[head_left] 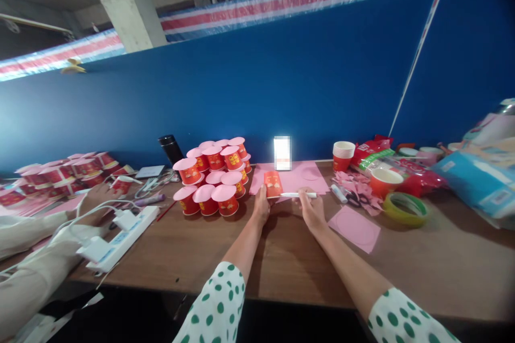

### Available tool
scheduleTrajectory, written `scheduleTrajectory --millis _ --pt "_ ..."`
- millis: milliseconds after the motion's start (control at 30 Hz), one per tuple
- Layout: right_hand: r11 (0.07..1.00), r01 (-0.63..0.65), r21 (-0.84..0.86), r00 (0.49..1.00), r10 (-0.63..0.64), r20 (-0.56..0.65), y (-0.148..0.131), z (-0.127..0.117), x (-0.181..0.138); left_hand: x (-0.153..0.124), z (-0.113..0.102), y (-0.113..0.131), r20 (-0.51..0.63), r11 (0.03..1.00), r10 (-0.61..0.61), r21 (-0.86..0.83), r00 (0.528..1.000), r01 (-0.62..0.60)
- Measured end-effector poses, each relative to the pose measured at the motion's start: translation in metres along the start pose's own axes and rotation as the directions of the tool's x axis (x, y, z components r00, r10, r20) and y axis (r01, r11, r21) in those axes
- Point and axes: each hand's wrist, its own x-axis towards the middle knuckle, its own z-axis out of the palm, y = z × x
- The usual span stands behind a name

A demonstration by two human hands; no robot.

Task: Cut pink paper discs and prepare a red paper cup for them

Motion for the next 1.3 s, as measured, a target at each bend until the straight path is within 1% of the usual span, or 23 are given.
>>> scheduleTrajectory --millis 300,533,633,900,1133,1300 --pt "0.999 -0.018 0.039 0.999 0.016 0.038 -0.0029 0.0017 -0.0019 0.0032 -0.004 -0.0037 0.013 1.0 0.004 0.018 1.0 -0.004" --pt "0.999 -0.014 0.046 0.998 0.017 -0.058 -0.0023 -0.0001 0.0017 0.0046 -0.0054 -0.0048 0.026 1.0 0.008 0.014 1.0 -0.008" --pt "0.999 -0.006 0.032 0.997 0.008 -0.077 -0.0042 -0.0004 0.0016 0.0047 -0.0056 -0.0049 0.024 1.0 0.009 0.011 1.0 -0.01" --pt "1.0 0.023 0.013 1.0 -0.023 -0.016 -0.0084 0.0017 -0.0015 0.0058 -0.0058 -0.006 0.032 1.0 0.009 0.009 0.999 -0.01" --pt "0.999 0.033 -0.004 0.999 -0.033 -0.006 -0.0091 0.0008 -0.0014 0.0042 -0.0051 -0.0045 0.039 1.0 0.015 0.019 0.999 -0.016" --pt "0.999 0.035 -0.01 0.999 -0.035 0.025 -0.0083 0.0013 -0.0022 0.0042 -0.0049 -0.0042 0.036 1.0 0.013 0.025 0.999 -0.014"
